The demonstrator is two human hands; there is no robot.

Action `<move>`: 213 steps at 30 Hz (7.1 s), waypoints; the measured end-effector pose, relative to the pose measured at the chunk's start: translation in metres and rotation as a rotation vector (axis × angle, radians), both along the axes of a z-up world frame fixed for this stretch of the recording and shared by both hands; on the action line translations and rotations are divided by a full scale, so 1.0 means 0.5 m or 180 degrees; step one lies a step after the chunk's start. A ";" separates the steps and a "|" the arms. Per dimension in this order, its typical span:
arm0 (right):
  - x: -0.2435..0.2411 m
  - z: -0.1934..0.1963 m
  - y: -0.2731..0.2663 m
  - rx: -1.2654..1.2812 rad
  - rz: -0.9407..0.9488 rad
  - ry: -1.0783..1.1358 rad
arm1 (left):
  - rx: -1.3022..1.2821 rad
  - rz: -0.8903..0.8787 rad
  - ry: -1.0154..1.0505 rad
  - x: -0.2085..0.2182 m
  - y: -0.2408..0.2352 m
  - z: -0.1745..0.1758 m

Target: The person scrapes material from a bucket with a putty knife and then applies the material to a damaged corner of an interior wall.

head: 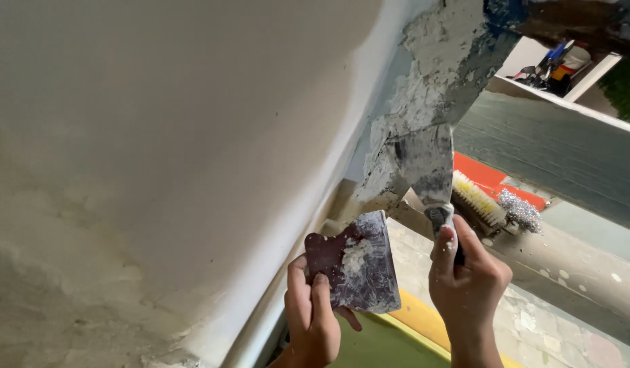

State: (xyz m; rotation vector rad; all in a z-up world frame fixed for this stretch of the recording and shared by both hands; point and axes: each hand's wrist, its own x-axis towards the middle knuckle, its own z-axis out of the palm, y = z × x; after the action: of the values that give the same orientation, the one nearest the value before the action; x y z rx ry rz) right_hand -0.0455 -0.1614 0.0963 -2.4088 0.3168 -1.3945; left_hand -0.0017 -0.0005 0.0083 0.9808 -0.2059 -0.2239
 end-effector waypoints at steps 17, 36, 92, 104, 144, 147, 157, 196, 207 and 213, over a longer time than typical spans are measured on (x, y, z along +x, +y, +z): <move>-0.032 0.038 -0.048 0.0408 0.0522 -0.0361 | 0.0177 0.0459 -0.0035 -0.005 -0.037 0.089; -0.001 0.027 -0.056 0.0295 -0.0361 0.0080 | 0.0305 0.0783 -0.1619 0.036 -0.041 0.091; -0.211 -0.038 -0.208 0.3267 0.1052 0.1088 | -0.0121 0.0486 -0.0901 0.022 -0.064 0.132; -0.225 -0.072 -0.146 0.1106 0.0818 0.0717 | 0.0554 0.0537 -0.1179 0.013 -0.095 0.147; -0.177 -0.195 -0.161 0.1834 0.2216 0.1085 | 0.1042 0.0745 -0.1164 -0.037 -0.025 0.022; -0.165 -0.176 -0.152 0.2176 0.1820 0.1327 | 0.0965 0.0694 -0.0928 -0.036 -0.022 0.016; -0.132 -0.097 -0.124 0.0372 0.0901 0.1260 | 0.0681 0.0448 -0.1007 -0.008 -0.018 0.021; 0.064 0.091 -0.145 0.2050 0.0546 0.1572 | 0.0175 0.0669 -0.0361 0.089 -0.082 0.037; 0.023 0.140 -0.170 0.0872 0.0252 0.1261 | 0.0168 0.0373 -0.0384 0.094 -0.093 -0.003; 0.003 0.129 -0.172 0.0902 0.0458 0.1023 | 0.0203 0.0430 -0.0216 0.090 -0.098 -0.013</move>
State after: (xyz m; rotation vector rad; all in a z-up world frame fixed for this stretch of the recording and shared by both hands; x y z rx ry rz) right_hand -0.0439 -0.2473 0.1607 -2.3562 0.3821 -0.8366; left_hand 0.0434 -0.0496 0.0017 1.0623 -0.1948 -0.0741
